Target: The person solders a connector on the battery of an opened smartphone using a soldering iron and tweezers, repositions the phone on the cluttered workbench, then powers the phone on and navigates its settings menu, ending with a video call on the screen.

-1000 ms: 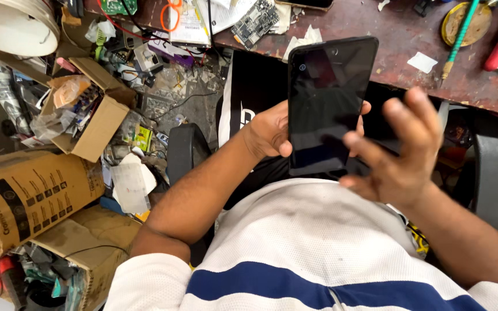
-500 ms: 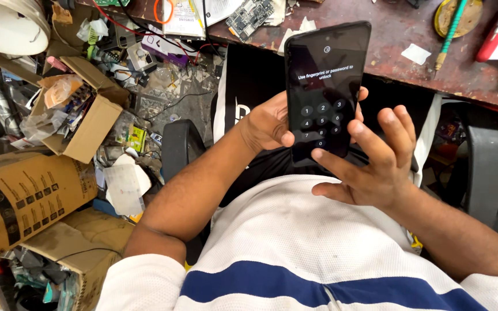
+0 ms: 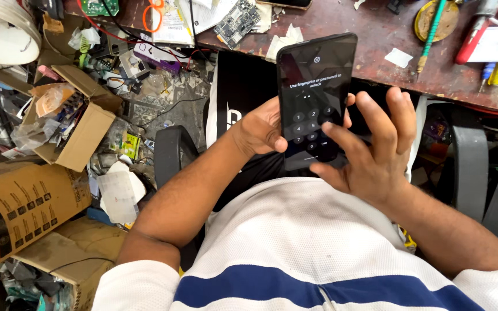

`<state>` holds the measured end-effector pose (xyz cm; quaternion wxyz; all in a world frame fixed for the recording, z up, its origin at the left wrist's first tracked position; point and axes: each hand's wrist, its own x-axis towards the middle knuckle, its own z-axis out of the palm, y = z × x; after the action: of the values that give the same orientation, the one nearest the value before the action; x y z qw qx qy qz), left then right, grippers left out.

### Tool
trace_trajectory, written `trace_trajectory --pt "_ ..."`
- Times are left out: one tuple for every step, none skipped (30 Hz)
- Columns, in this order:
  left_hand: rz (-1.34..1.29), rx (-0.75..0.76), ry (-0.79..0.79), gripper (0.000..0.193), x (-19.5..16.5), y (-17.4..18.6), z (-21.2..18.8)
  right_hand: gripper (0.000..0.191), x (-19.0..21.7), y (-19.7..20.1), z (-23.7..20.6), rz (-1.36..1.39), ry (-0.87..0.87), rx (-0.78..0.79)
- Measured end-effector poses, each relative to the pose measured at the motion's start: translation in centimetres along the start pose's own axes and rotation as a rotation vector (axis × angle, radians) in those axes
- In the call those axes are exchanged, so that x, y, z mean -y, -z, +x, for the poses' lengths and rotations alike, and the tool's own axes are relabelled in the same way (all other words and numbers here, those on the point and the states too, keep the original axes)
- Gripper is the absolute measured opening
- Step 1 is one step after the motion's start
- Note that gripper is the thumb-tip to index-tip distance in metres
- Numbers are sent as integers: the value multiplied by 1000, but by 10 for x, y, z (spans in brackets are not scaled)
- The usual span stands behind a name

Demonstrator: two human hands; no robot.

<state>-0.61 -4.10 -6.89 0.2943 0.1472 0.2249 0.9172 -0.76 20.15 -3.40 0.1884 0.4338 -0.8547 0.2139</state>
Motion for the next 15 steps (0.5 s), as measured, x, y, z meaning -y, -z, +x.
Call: trace_trajectory --pt "-3 -5 0 99 0 -1 -1 64 0 1 1 28 -4 4" --pt "-7 -10 0 99 0 -1 -1 64 0 1 1 57 -9 7" --pt "-16 -14 7 98 0 -1 -3 63 0 1 2 85 -13 10" --pt "-22 -16 9 97 0 -1 -3 62 0 1 3 75 -13 13" --pt "-28 -18 11 96 0 -1 -3 60 1 1 4 67 -13 16" --pt "-30 -17 10 95 0 -1 -3 59 1 2 4 58 -13 20" --pt "-32 -17 11 95 0 -1 -3 59 1 2 5 70 -10 24" --pt "-34 -16 12 94 0 0 -3 60 1 3 5 83 -7 29" --pt "-34 -17 14 95 1 0 -2 61 1 3 6 97 -3 33" --pt "-31 -18 14 94 1 1 -2 61 1 4 6 75 1 43" --pt "-28 -19 14 93 2 1 -3 61 1 4 7 53 6 54" --pt "-23 -19 12 92 3 1 -3 61 1 4 8 32 11 65" --pt "-21 -28 11 93 4 1 -4 61 2 3 8 56 27 56" --pt "-18 -37 10 94 5 1 -4 61 2 2 8 79 42 47" --pt "-20 -55 11 98 7 2 -5 61 2 0 8 101 58 39"
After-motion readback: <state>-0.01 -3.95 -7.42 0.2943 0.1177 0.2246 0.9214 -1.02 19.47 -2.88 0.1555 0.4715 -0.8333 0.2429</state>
